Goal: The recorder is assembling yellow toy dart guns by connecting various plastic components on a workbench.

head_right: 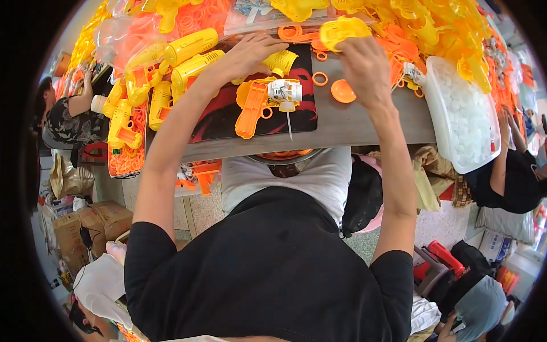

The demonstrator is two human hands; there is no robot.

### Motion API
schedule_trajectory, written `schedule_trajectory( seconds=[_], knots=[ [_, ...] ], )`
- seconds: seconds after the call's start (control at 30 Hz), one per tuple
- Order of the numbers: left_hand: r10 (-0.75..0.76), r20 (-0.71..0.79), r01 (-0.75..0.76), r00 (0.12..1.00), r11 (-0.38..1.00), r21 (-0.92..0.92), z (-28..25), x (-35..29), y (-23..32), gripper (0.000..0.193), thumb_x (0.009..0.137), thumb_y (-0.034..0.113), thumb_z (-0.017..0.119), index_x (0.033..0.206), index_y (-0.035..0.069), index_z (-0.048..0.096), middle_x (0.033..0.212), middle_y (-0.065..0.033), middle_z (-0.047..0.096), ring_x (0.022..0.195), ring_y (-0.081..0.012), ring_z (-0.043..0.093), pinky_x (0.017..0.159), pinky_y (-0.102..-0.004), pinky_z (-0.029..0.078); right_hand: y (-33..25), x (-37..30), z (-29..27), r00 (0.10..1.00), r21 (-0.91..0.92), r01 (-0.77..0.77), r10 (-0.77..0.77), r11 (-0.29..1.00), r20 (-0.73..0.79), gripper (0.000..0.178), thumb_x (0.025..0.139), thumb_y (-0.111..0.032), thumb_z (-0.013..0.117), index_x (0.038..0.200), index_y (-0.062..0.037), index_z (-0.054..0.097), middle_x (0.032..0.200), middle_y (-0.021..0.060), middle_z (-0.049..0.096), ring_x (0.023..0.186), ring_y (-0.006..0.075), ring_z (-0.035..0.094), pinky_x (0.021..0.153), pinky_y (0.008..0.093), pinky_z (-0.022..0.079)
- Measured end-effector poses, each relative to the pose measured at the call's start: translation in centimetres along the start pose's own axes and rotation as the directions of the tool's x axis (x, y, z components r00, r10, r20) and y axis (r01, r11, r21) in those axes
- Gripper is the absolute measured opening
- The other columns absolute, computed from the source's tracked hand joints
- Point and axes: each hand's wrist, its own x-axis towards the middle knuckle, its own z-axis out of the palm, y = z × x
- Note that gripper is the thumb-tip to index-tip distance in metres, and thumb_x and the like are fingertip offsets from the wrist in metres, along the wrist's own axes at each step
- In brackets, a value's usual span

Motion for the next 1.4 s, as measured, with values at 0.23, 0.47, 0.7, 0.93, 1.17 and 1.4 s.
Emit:
schedule_trajectory(
  seconds=[0.23,0.47,0.7,0.93,1.17,1.4],
  knots=[
    [0.025,0.269,-0.035,0.963,0.999,0.031,1.8,1.3,-1.9,0.070,0.071,0.013,0.081,0.134,0.010,0.051,0.131,-0.0089,0.053,0.129,-0.0296,0.047,0.111,-0.0445,0.038,1.7,-2.8,5.7,0.930,-0.150,0.114,-0.053,0.982,0.363,0.022,0.080,-0.012,0.074,0.100,-0.0095,0.069,0.104,0.0009,0.065,0.104,0.0228,0.058,0.087,0.0389,0.047],
    [0.006,0.270,0.024,0.963,0.994,-0.108,-0.3,0.9,-1.1,0.076,0.075,0.015,0.079,0.144,0.010,0.046,0.147,-0.0116,0.048,0.138,-0.0310,0.044,0.114,-0.0448,0.036,0.4,-1.7,3.4,0.974,-0.164,0.097,-0.060,0.982,0.217,0.019,0.083,-0.014,0.073,0.102,-0.0088,0.070,0.103,0.0032,0.068,0.097,0.0226,0.062,0.085,0.0369,0.048],
    [-0.120,-0.260,-0.007,0.958,0.899,-0.438,-10.0,3.9,9.1,0.084,0.079,0.035,0.081,0.149,0.007,0.042,0.138,-0.0196,0.052,0.128,-0.0371,0.049,0.108,-0.0454,0.039,-7.6,1.3,-1.2,0.782,0.962,-0.272,0.590,0.036,0.199,0.019,0.099,-0.016,0.064,0.111,-0.0009,0.066,0.105,0.0077,0.070,0.100,0.0160,0.065,0.093,0.0313,0.050],
    [-0.023,0.055,0.042,0.998,0.925,-0.377,-8.7,-1.5,5.1,0.083,0.069,0.021,0.084,0.143,0.004,0.050,0.143,-0.0156,0.049,0.130,-0.0320,0.047,0.110,-0.0399,0.038,-8.5,-4.3,0.4,0.697,0.827,-0.529,0.458,-0.191,0.552,0.031,0.100,-0.008,0.058,0.129,0.0021,0.058,0.128,0.0121,0.062,0.119,0.0192,0.059,0.101,0.0354,0.048],
    [-0.081,0.170,0.131,0.982,0.943,-0.306,-2.8,-3.1,7.0,0.074,0.070,0.018,0.083,0.136,0.002,0.053,0.131,-0.0151,0.053,0.124,-0.0341,0.048,0.107,-0.0428,0.039,-8.9,-7.6,4.7,0.783,0.544,-0.617,0.382,0.569,0.490,0.081,0.076,0.010,0.066,0.150,-0.0054,0.035,0.138,0.0211,0.050,0.129,0.0324,0.051,0.109,0.0393,0.043],
    [-0.088,0.348,0.196,0.933,0.937,-0.288,-1.6,-2.3,6.2,0.075,0.071,0.022,0.078,0.138,0.006,0.048,0.127,-0.0177,0.058,0.124,-0.0377,0.049,0.107,-0.0458,0.039,-8.4,-7.6,5.7,0.765,0.613,-0.645,0.392,0.457,0.512,0.094,0.077,0.010,0.067,0.158,-0.0088,0.022,0.139,0.0196,0.049,0.129,0.0310,0.049,0.110,0.0388,0.042]
  ],
)
